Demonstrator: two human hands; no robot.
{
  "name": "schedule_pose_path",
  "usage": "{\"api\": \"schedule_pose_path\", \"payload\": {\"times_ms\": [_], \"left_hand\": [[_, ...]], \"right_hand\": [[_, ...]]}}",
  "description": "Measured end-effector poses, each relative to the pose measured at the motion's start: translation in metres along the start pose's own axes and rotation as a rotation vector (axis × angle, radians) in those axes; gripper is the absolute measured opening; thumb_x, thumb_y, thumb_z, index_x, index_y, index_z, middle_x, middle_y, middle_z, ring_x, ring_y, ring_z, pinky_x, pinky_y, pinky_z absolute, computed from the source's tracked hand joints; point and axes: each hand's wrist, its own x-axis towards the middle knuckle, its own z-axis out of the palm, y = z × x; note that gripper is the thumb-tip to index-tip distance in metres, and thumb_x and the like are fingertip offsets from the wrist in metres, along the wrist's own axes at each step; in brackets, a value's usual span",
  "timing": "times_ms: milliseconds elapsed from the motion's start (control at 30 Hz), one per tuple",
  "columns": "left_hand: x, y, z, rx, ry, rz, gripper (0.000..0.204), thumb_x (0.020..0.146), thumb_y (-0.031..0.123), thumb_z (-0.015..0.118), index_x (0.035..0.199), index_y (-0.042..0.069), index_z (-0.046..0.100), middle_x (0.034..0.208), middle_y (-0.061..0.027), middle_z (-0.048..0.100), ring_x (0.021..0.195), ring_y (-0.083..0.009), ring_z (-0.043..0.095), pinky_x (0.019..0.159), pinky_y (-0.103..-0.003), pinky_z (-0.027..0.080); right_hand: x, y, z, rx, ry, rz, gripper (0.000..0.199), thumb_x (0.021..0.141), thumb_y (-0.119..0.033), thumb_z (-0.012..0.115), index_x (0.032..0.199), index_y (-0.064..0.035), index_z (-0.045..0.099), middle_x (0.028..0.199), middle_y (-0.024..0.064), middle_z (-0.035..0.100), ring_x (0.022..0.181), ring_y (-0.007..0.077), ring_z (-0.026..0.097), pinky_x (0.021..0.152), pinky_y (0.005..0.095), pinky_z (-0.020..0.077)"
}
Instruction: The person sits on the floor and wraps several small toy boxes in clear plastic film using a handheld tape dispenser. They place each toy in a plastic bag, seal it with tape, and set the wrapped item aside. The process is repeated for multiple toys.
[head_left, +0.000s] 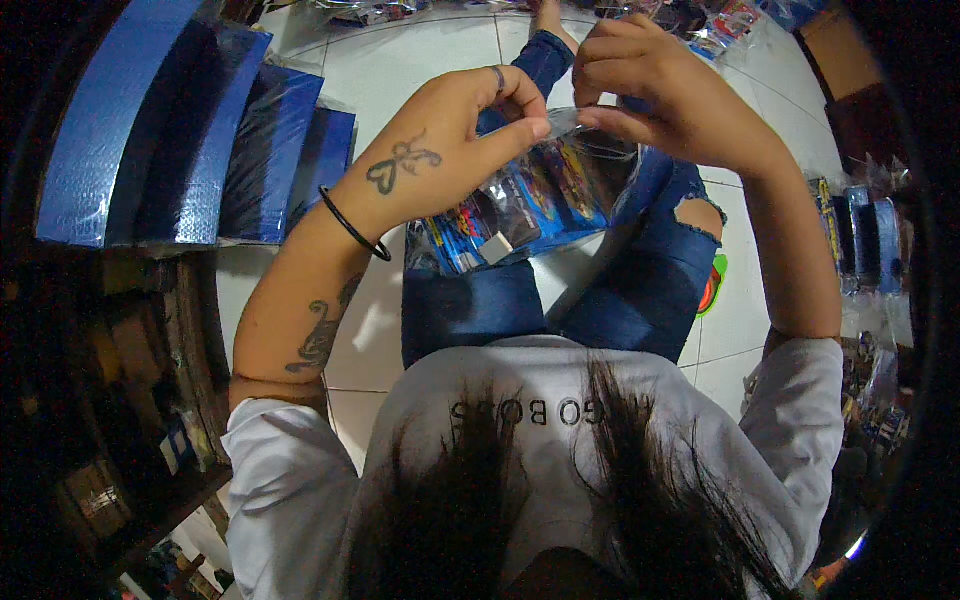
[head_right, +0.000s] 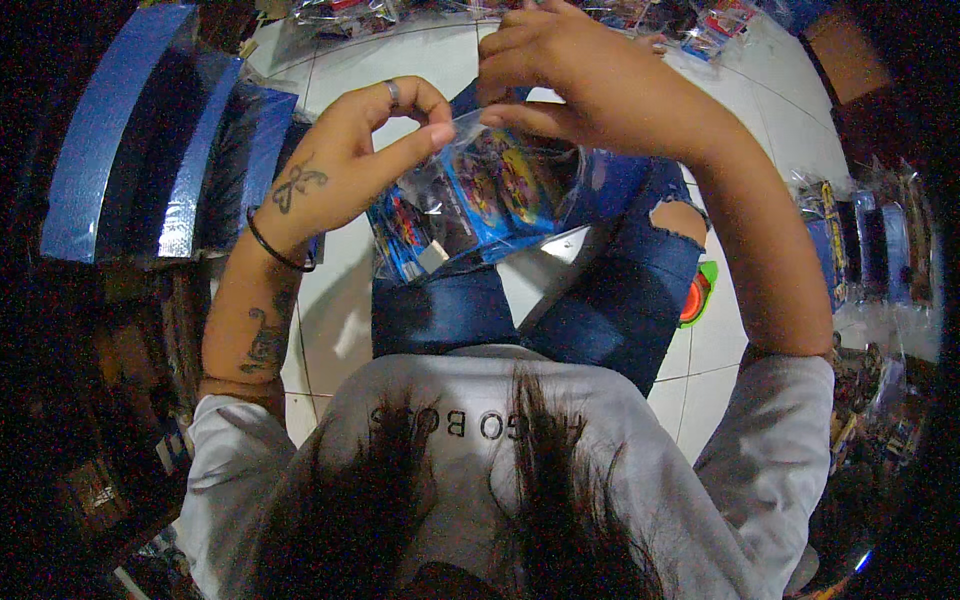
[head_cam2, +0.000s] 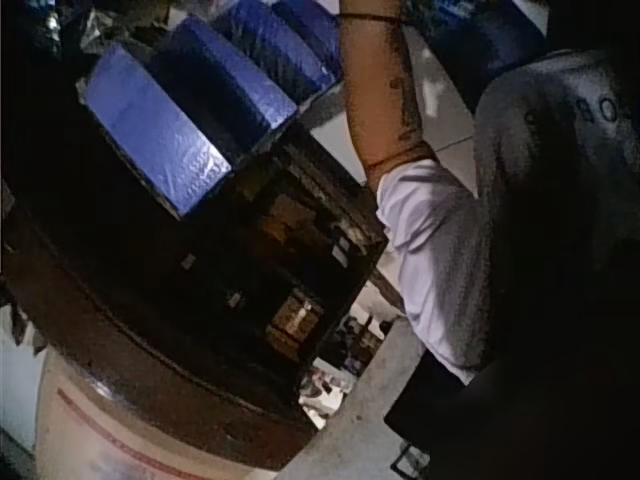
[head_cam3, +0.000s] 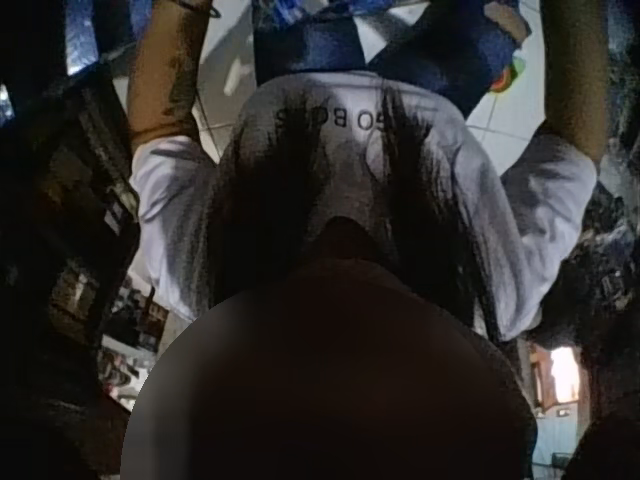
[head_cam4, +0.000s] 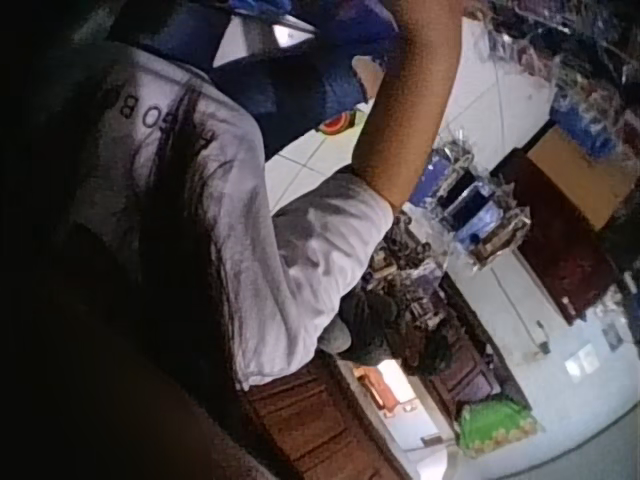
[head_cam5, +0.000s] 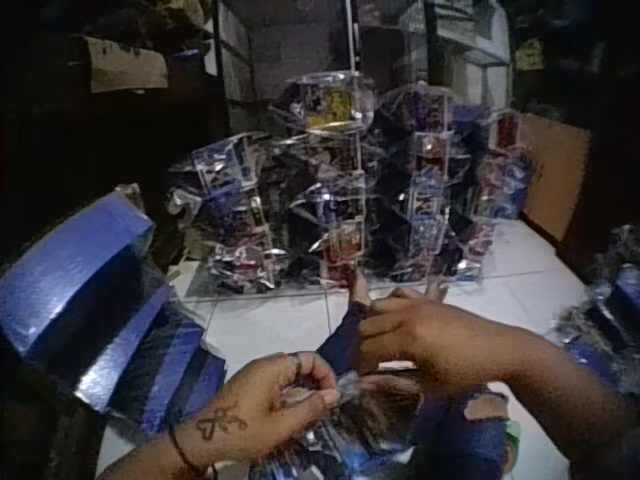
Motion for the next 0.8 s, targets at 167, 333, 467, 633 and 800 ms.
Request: {"api": "schedule_pose_path", "payload": {"times_ms": [167, 333, 467, 633, 800], "left_hand": [[0.001, 0.003, -0.001, 0.273, 0.043, 0.15, 0.017, 0.085, 0.022, 0.067, 0.089, 0.006, 0.062, 0.086, -0.0031, 0.064, 0.085, -0.0149, 0.06, 0.09, -0.035, 0.04], [-0.009, 0.005, -0.008, 0.289, 0.043, 0.12, 0.016, 0.084, 0.027, 0.068, 0.09, 0.013, 0.065, 0.086, 0.0003, 0.064, 0.091, -0.0165, 0.061, 0.111, -0.049, 0.019], [-0.02, 0.008, -0.022, 0.337, 0.053, 0.068, 0.02, 0.082, 0.031, 0.067, 0.091, 0.014, 0.066, 0.086, -0.0014, 0.063, 0.093, -0.0189, 0.06, 0.108, -0.051, 0.019], [-0.012, 0.008, 0.009, 0.256, 0.176, 0.065, 0.021, 0.085, 0.029, 0.066, 0.095, 0.011, 0.066, 0.091, -0.0027, 0.065, 0.098, -0.0216, 0.06, 0.109, -0.048, 0.024], [0.003, -0.004, 0.016, -0.076, 0.128, -0.025, 0.021, 0.09, 0.022, 0.06, 0.091, 0.002, 0.065, 0.093, -0.0069, 0.065, 0.096, -0.018, 0.059, 0.092, -0.032, 0.042]], "right_hand": [[0.0, -0.001, -0.014, 0.044, 0.093, 0.044, 0.026, 0.078, -0.022, 0.071, 0.096, -0.0061, 0.062, 0.096, 0.0086, 0.06, 0.099, 0.0275, 0.054, 0.089, 0.0418, 0.0366], [0.003, -0.011, 0.019, 0.18, 0.085, 0.086, 0.018, 0.078, -0.016, 0.07, 0.09, -0.0057, 0.063, 0.088, 0.0092, 0.061, 0.09, 0.0298, 0.056, 0.085, 0.0422, 0.0412], [0.004, -0.014, 0.029, 0.216, 0.165, 0.132, 0.011, 0.079, -0.012, 0.069, 0.084, -0.0048, 0.061, 0.081, 0.0095, 0.059, 0.084, 0.0296, 0.056, 0.08, 0.0412, 0.0405], [0.003, -0.016, 0.02, 0.228, 0.16, 0.106, 0.011, 0.079, -0.011, 0.068, 0.084, -0.0045, 0.06, 0.08, 0.0099, 0.058, 0.083, 0.0297, 0.056, 0.078, 0.0402, 0.04], [-0.002, -0.017, 0.025, 0.036, 0.256, 0.101, 0.016, 0.076, -0.015, 0.072, 0.084, -0.0072, 0.061, 0.089, 0.0069, 0.059, 0.09, 0.0268, 0.055, 0.081, 0.0402, 0.0397]]}}
